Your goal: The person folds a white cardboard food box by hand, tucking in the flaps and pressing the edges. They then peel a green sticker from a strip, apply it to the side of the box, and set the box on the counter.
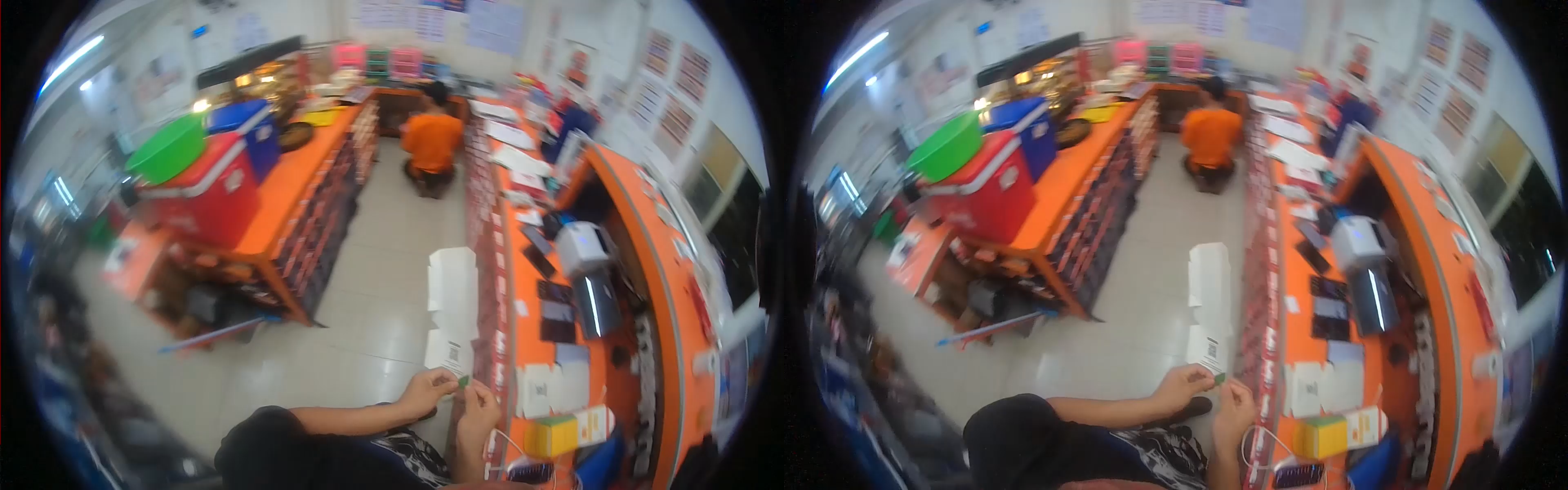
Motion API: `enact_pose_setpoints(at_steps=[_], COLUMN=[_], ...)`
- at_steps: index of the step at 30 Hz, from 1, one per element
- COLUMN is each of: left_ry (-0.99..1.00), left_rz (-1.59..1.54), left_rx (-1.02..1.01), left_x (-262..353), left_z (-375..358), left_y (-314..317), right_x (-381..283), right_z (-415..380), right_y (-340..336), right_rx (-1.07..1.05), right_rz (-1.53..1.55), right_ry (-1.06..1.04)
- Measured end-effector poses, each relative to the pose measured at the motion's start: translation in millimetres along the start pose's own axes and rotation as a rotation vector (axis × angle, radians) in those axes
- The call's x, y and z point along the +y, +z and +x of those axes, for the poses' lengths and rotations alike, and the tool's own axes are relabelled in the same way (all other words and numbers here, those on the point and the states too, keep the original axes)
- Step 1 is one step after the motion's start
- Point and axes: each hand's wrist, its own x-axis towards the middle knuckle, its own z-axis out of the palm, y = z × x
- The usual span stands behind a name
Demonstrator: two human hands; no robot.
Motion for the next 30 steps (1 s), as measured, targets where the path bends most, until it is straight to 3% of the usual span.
enact_pose_setpoints(at_steps=[3,5,10,17,24,25,30], left_ry=[-0.047,-0.014,0.097,0.161,0.338,0.362,0.395], left_rz=[-0.06,-0.122,-0.326,-0.441,-0.538,-0.598,-0.669], left_rx=[0.087,0.13,0.27,0.426,0.586,0.618,0.716], left_x=[-2,-8,-17,15,32,33,39], left_z=[-19,-28,-30,-26,-17,-16,-20], left_y=[-32,-54,-95,-192,-298,-309,-350], right_x=[12,10,-22,-27,-17,-13,-12], right_z=[-1,-3,-6,4,12,14,12], right_y=[19,43,108,227,359,373,421], right_rx=[-0.114,-0.22,-0.437,-0.632,-0.958,-1.027,-1.167], right_rz=[0.034,0.06,-0.209,-0.21,-0.101,-0.099,-0.13], right_ry=[0.202,0.23,-0.077,-0.157,-0.275,-0.348,-0.332])
